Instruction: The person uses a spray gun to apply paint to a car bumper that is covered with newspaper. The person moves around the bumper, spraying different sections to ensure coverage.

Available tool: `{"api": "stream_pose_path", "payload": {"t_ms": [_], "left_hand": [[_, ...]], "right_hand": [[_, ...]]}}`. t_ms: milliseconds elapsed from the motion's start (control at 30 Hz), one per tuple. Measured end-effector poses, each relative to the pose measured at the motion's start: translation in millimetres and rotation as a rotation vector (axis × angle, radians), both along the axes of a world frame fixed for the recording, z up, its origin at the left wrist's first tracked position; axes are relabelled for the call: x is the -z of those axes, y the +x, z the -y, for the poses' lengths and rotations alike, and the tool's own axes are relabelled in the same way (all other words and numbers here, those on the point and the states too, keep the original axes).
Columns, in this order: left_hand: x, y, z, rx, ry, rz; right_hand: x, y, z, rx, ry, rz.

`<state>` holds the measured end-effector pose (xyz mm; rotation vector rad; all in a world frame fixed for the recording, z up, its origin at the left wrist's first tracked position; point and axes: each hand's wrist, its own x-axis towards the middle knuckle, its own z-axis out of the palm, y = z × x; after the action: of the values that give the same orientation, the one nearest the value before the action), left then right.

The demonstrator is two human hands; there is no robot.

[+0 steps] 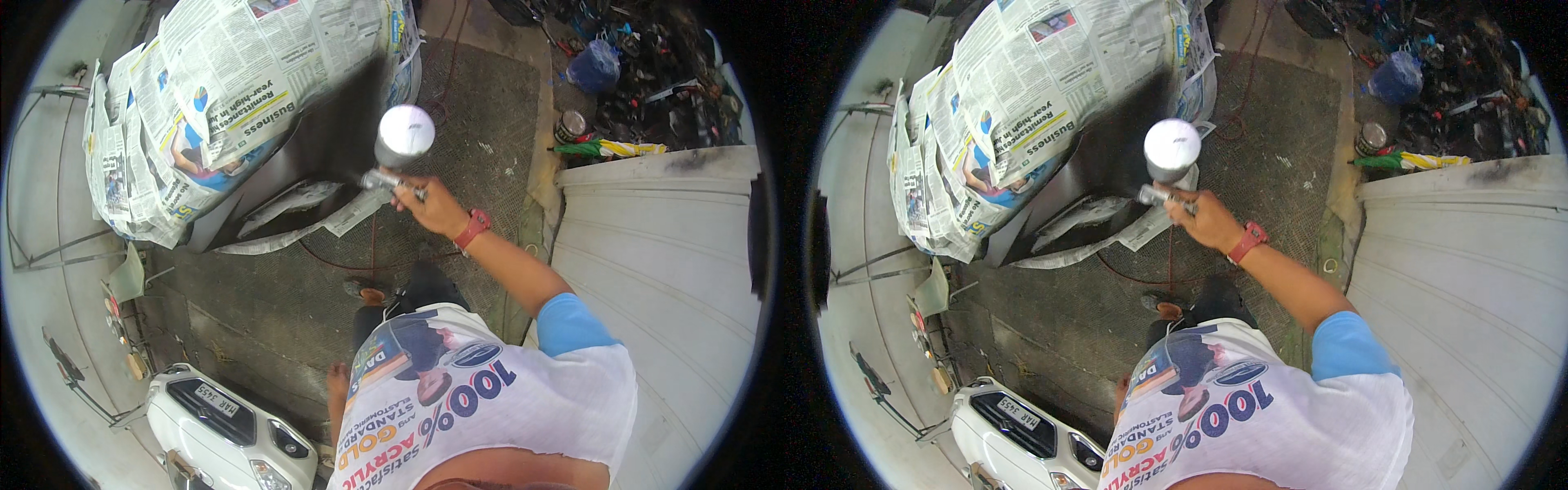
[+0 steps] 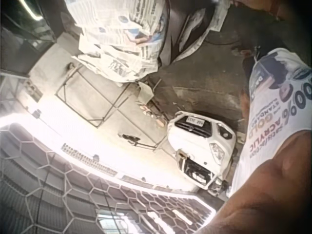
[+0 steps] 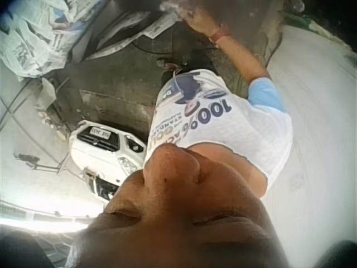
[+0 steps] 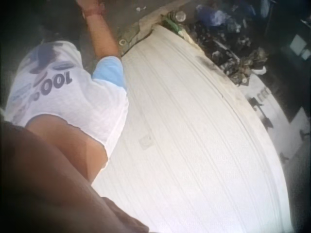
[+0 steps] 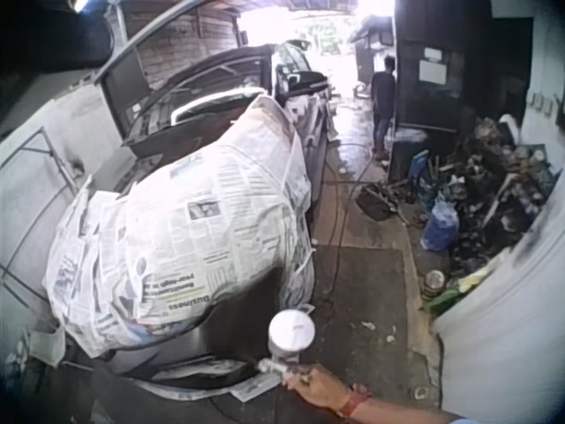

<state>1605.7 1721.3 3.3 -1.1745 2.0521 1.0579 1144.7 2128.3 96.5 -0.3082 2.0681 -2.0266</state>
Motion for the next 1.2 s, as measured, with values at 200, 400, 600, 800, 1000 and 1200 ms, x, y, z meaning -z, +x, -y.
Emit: {"api": "stream_pose_path", "payload": {"t_ms": [200,400,600,800,1000,1200], "left_hand": [[-3.7,-36.0,-4.3,-0.027,-0.018,-0.091],[17.0,10.8,11.1,-0.001,-0.018,-0.066],[9.0,37.2,0.9,0.096,0.046,0.110],[41.3,50.2,-30.3,-0.008,0.083,0.077],[51.5,27.3,-13.8,-0.067,0.094,-0.033],[34.3,-26.9,-16.7,-0.084,0.078,-0.062]], "right_hand": [[11.6,-4.6,-1.6,-0.074,0.067,0.045],[41.3,-82.5,-27.8,0.217,0.197,0.079],[53.1,-102.0,-51.1,0.463,0.316,0.137],[54.3,-42.4,-26.2,0.230,0.295,-0.042],[24.9,40.9,-4.1,-0.142,0.322,-0.012],[35.0,121.7,-3.2,-0.261,0.297,0.003]]}}
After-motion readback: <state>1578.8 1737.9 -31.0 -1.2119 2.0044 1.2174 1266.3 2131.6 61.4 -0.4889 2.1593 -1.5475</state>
